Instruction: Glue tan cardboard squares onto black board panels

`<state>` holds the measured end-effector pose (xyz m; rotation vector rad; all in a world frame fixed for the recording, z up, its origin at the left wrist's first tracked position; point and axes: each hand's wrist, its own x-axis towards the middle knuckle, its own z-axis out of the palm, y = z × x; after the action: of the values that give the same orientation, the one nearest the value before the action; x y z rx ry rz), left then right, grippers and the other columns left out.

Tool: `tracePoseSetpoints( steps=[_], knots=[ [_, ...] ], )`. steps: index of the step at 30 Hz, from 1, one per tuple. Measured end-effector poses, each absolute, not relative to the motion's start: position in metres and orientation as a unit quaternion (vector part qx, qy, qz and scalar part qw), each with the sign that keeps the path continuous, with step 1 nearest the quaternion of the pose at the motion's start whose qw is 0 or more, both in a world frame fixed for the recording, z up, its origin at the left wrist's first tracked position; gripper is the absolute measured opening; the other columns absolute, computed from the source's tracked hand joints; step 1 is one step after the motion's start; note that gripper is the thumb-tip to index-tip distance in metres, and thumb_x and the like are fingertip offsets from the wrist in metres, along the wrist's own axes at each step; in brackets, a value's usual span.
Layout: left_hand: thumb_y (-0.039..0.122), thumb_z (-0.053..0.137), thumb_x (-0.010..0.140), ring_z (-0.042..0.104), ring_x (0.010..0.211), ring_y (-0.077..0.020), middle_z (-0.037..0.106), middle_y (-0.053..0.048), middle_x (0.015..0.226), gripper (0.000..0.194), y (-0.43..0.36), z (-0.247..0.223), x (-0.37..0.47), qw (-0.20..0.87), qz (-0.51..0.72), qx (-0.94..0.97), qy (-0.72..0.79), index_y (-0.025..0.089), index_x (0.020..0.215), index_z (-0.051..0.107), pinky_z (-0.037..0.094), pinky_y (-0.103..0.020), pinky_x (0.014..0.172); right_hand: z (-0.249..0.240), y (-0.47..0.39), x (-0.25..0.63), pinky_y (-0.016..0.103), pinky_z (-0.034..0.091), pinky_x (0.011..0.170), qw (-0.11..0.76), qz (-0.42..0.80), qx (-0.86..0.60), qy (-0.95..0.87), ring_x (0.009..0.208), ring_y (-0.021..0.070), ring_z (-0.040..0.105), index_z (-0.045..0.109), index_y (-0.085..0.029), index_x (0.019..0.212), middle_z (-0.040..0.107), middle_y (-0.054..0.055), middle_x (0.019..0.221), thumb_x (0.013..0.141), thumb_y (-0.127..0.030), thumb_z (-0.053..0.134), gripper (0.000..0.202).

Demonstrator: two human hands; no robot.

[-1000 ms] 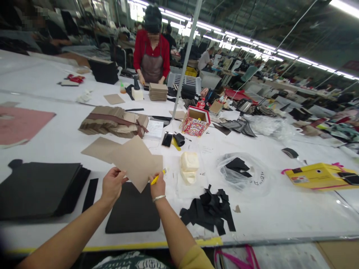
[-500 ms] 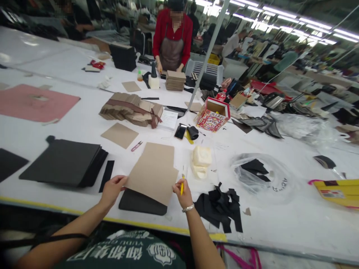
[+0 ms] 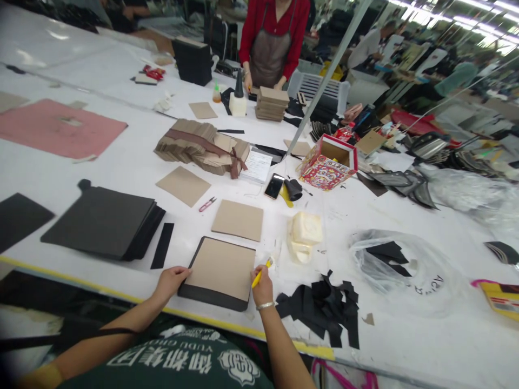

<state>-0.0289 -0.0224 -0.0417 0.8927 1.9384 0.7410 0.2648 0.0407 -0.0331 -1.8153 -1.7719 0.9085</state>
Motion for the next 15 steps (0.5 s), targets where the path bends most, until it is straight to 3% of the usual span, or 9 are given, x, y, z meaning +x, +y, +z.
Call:
tracePoseSetpoints(
  steps=[7, 15],
  knots=[
    [0.039, 0.054, 0.064, 0.058, 0.064, -0.0186, 0.066, -0.001, 0.063, 0.027, -0.020, -0.046, -0.031, 0.430, 0.295, 0.350, 0.778, 0.016, 0.068, 0.069, 0.040, -0.025, 0.060, -0.044, 0.041, 0.261, 0.027, 0.040, 0.055, 0.193, 0.291, -0.677, -0.648, 0.057, 0.0171, 0.056, 0.043, -0.019, 0.089, 0.056, 0.001, 0.070, 0.079, -0.037, 0.040, 0.020],
    [0.047, 0.055, 0.065, 0.059, 0.069, -0.0198, 0.067, -0.001, 0.066, 0.032, -0.019, -0.047, -0.031, 0.431, 0.249, 0.357, 0.790, 0.017, 0.066, 0.067, 0.040, -0.026, 0.062, -0.044, 0.042, 0.257, 0.025, 0.039, 0.055, 0.170, 0.284, -0.691, -0.643, 0.058, 0.0162, 0.056, 0.044, -0.018, 0.091, 0.055, 0.000, 0.066, 0.079, -0.031, 0.040, 0.018]
  ],
)
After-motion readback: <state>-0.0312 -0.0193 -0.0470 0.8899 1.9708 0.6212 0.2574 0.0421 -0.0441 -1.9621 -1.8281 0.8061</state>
